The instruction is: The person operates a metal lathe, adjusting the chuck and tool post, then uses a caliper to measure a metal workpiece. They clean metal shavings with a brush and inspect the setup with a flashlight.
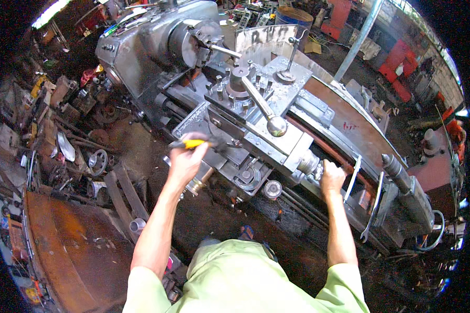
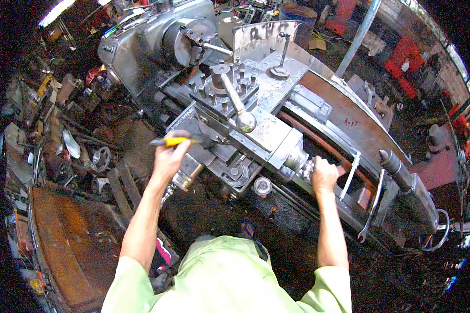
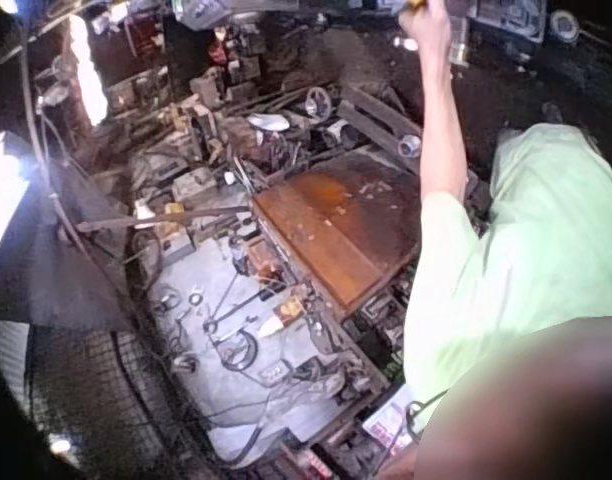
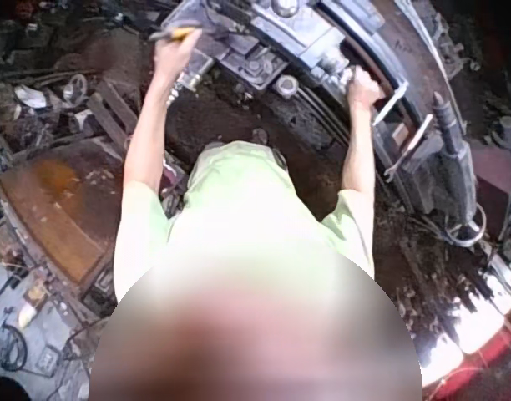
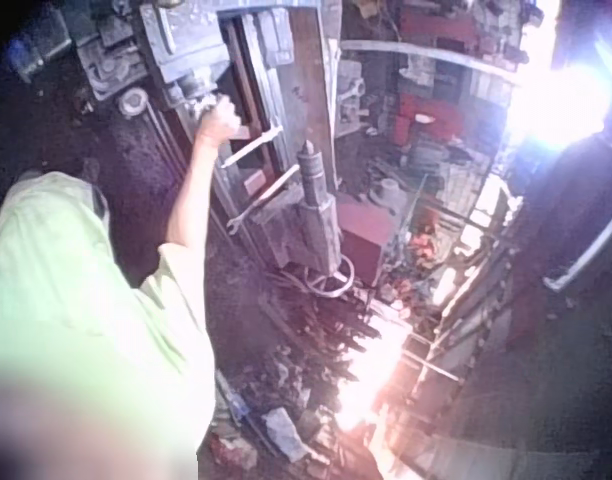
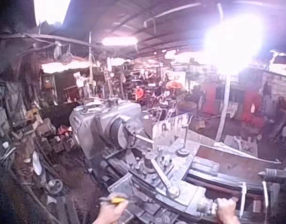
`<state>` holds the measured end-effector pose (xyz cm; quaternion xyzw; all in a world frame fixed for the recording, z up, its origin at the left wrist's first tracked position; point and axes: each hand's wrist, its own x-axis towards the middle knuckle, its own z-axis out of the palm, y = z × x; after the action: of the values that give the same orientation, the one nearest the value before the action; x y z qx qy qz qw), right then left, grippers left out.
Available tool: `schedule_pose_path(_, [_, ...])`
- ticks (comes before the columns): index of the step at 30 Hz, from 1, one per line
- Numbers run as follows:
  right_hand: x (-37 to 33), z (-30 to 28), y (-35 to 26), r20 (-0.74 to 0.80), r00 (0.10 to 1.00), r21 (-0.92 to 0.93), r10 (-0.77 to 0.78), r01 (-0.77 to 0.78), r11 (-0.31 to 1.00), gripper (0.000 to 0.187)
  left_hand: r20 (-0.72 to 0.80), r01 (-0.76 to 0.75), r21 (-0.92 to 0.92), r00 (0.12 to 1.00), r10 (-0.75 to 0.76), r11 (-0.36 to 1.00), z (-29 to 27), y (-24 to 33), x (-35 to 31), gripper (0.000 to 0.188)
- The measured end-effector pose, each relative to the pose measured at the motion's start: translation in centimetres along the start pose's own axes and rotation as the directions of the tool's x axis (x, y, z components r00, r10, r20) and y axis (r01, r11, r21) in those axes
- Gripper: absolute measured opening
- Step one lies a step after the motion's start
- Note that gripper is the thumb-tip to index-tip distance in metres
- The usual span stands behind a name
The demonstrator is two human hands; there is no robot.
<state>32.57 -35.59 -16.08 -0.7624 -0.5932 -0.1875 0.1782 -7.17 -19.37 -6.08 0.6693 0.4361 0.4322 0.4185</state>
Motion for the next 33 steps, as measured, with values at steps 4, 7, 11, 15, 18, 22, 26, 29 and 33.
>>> schedule_pose_path(4, [1.7,-2.8,1.2,0.093,0.991,0.023,0.097,-0.1,0.995,0.013,0.024,-0.233,0.292,0.971,0.236,0.928,2.8,-1.3,4.1,0.013])
schedule_pose_path(7, [-0.2,-4.8,-1.5,0.081,0.979,0.069,0.185,-0.191,0.979,0.024,0.178,-0.448,0.353,0.894,0.412,0.821,2.6,-1.8,4.8,0.02])
schedule_pose_path(11, [-1.3,-5.3,-4.1,-0.03,0.957,0.12,0.29,-0.284,0.951,0.024,0.232,-0.477,0.504,0.878,0.42,0.72,1.4,-0.8,5.2,0.028])
schedule_pose_path(15, [-0.6,-5.1,-4.4,0.019,0.931,0.146,0.365,-0.364,0.92,0.025,0.234,-0.628,0.32,0.778,0.583,0.709,0.8,0.6,5.6,0.022])
schedule_pose_path(18, [-0.6,-5.1,-4.4,0.02,0.93,0.154,0.368,-0.367,0.917,0.026,0.212,-0.4,0.496,0.916,0.34,0.77,1.0,0.8,6.0,0.02])
schedule_pose_path(22, [-1.0,-5.0,-4.5,0.002,0.921,0.165,0.389,-0.384,0.909,0.027,0.361,-0.457,0.386,0.874,0.325,0.801,1.3,0.5,5.2,0.019])
schedule_pose_path(26, [-1.1,-4.6,-4.3,-0.029,0.932,0.202,0.362,-0.349,0.915,0.028,0.066,-0.43,0.403,0.894,0.443,0.808,1.4,0.1,5.2,0.019])
schedule_pose_path(29, [-1.0,-4.6,-4.2,-0.037,0.937,0.214,0.349,-0.333,0.918,0.029,0.389,-0.43,0.545,0.89,0.237,0.72,1.9,0.4,4.8,0.019])
schedule_pose_path(33, [-1.1,-4.8,-4.3,-0.046,0.936,0.244,0.349,-0.329,0.912,0.03,-0.003,-0.425,0.498,0.871,0.492,0.756,2.2,1.1,4.5,0.019])
